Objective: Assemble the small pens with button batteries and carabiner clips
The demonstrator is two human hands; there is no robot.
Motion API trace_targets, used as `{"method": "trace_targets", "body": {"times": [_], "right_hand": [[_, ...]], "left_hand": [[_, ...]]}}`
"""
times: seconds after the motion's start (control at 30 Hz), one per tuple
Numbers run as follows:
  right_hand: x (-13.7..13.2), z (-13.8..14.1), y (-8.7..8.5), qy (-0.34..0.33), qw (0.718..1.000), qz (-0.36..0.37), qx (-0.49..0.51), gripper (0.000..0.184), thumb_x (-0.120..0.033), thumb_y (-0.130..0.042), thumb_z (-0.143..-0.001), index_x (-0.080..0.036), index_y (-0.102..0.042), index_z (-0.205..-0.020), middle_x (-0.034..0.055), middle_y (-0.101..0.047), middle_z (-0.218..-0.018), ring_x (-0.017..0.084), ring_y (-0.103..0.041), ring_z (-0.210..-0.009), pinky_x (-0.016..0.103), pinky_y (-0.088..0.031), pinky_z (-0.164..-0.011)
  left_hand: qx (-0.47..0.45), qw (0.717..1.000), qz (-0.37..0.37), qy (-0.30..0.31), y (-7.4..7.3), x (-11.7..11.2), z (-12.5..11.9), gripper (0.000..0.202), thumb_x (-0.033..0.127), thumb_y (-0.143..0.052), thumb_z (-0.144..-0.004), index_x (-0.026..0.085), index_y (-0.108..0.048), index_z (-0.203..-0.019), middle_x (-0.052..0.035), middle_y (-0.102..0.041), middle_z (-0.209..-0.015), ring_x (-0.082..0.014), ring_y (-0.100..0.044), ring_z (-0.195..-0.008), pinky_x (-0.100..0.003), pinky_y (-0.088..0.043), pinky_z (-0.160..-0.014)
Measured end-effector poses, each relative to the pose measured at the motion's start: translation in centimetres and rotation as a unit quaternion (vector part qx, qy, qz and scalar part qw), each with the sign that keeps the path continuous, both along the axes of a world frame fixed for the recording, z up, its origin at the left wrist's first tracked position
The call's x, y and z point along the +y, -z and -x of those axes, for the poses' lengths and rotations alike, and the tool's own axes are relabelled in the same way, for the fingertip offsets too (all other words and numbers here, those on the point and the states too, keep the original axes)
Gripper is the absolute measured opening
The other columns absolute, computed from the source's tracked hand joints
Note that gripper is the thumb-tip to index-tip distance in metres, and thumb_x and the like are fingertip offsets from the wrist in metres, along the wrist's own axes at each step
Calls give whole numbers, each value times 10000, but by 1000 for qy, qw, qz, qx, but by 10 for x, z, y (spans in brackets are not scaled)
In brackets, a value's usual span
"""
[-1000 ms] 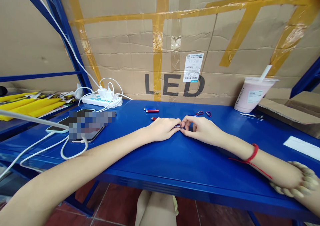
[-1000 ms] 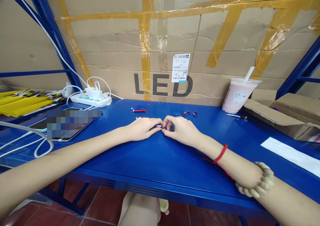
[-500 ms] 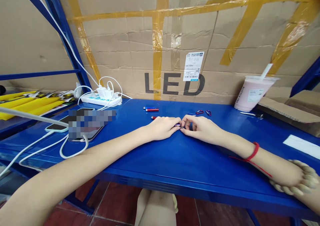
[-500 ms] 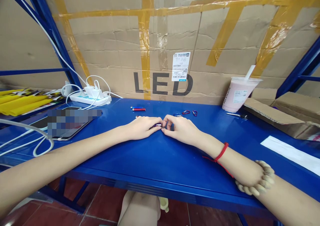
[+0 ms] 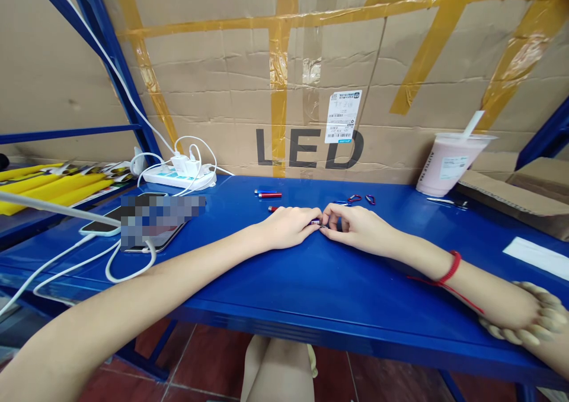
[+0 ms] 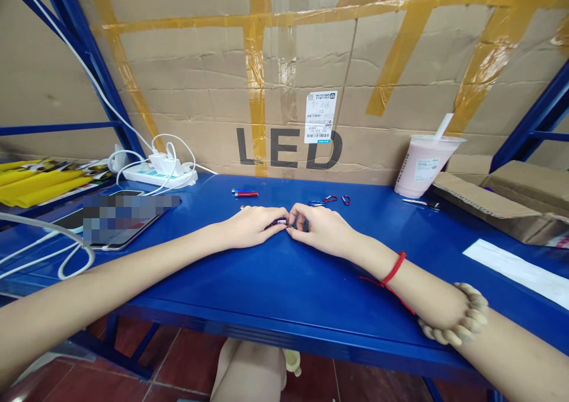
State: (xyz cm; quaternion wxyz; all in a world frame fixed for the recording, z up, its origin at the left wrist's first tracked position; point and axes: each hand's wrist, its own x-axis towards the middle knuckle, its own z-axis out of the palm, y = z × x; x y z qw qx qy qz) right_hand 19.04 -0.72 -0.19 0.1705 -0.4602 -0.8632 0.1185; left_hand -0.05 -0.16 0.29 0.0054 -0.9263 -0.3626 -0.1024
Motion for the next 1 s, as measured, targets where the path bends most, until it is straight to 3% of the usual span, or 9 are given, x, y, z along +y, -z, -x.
{"method": "trace_targets", "body": {"times": [0.37,0.6,1.0], "right_hand": [[-1,0,-1,-1,1000,4,-9,183,-403,-486,-805,-239,-493,-886,-42,-616,-763,98,-538,-590,235,-371,-563],[0,-1,-1,-6,1000,-3,-19,183,-406,-471,-813,-241,-482,-891,-36,-614,-762,104,-535,-587,233,-362,-552],[-5,1,-1,-42,995,-54,-66,182,-397,-424,-845,-239,-513,-860,-23,-603,-697,124,-538,-620,232,-319,-520]], "left_hand": [[2,1000,7,3,-1,-1,0,199,303,-325,-925,208,-489,-987,-18,-624,-1009,-180,-603,-898,-262,-447,-641],[-3,1000,1,6,-1,-1,0,194,307,-326,-923,209,-486,-971,-11,-631,-993,-186,-608,-881,-243,-419,-593],[-3,1000,7,11,-1,-1,0,185,307,-325,-920,205,-478,-941,-17,-624,-1020,-192,-603,-901,-244,-426,-594]]}}
